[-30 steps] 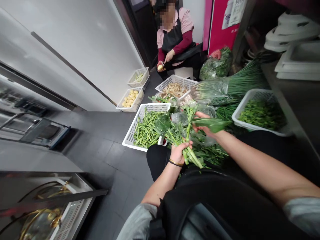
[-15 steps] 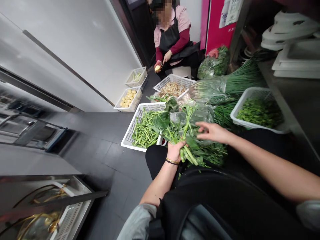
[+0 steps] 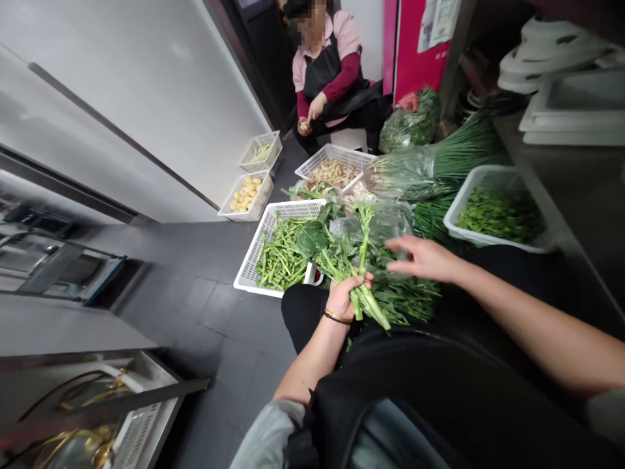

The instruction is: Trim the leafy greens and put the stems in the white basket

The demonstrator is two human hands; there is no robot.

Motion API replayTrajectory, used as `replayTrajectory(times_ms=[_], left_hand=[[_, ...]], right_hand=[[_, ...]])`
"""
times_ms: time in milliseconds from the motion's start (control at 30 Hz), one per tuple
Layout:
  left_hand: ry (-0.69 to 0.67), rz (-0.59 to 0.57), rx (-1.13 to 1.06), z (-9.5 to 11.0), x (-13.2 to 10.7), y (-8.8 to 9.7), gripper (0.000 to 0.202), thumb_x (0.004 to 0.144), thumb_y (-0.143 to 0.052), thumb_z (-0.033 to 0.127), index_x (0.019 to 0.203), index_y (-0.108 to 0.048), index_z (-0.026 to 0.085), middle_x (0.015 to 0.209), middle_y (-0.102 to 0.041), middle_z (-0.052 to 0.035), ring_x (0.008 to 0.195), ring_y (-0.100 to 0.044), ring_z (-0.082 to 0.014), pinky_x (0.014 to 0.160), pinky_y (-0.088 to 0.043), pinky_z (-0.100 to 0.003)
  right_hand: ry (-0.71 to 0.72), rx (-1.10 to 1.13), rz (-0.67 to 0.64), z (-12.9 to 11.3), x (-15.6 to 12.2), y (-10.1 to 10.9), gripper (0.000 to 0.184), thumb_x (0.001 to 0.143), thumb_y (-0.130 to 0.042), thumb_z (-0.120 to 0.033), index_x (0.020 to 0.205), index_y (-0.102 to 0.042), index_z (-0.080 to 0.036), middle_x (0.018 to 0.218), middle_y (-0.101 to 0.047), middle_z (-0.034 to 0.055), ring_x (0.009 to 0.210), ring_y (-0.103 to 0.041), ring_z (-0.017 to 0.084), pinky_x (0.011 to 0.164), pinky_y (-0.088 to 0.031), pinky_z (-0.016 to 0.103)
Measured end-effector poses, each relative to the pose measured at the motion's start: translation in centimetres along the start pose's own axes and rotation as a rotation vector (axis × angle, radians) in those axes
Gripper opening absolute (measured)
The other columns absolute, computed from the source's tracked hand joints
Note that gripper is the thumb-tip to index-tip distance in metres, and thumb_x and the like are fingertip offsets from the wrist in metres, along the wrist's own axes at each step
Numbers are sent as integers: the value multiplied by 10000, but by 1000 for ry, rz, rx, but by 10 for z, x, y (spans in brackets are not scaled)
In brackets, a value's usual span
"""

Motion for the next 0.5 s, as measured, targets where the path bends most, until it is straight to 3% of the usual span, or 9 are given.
replayTrajectory(times_ms=[67, 167, 267, 333, 400, 500], left_hand=[[33, -27, 0, -7, 1, -5, 301, 548, -708, 145, 790, -531, 137, 719, -677, -66, 538, -584, -115, 476, -445, -208], [12, 9, -13, -4, 1, -4, 297, 555, -706, 149, 799, -538, 130, 714, -669, -64, 542, -581, -117, 485, -447, -215], [-39, 56, -17, 8, -2, 10, 291, 568, -701, 143, 802, -528, 137, 719, -662, -62, 554, -578, -116, 504, -446, -219], [9, 17, -18, 10, -6, 19, 300, 573, -695, 139, 818, -523, 146, 745, -663, -66, 560, -573, -118, 513, -446, -226], [113, -77, -41, 3, -9, 22, 301, 575, -681, 143, 835, -528, 149, 761, -660, -69, 560, -562, -116, 527, -449, -237], [250, -218, -88, -11, -12, 15, 271, 578, -644, 157, 829, -545, 145, 759, -654, -71, 550, -545, -111, 532, -440, -243]], right_hand=[[-90, 171, 58, -4, 18, 13, 504, 820, -460, -577, 1131, -568, -196, 919, -676, 67, 608, -595, 149, 538, -416, 256], [-108, 106, -66, -25, 24, -5, 443, 889, -353, -520, 928, -629, -175, 766, -671, 58, 582, -588, 150, 546, -406, 253], [-30, -123, -224, -26, -3, -35, 418, 907, -341, -442, 800, -647, -179, 730, -663, 85, 658, -615, 190, 599, -407, 276], [-28, -111, -382, -9, -22, -46, 386, 826, -481, -509, 893, -670, -179, 791, -677, 104, 708, -632, 223, 610, -425, 292], [-73, 69, -381, 8, -24, -38, 557, 708, -601, -575, 1087, -637, -168, 955, -677, 135, 786, -637, 243, 629, -451, 304], [-58, 642, -253, 7, 3, -13, 722, 711, -564, -616, 1273, -509, -166, 1137, -618, 154, 735, -625, 182, 560, -452, 277]])
Point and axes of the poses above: each hand's wrist, its own x-axis towards the middle knuckle, its own y-axis out of the back of the hand, z = x × y, the point moved 5 cm from there along x, towards the middle knuckle
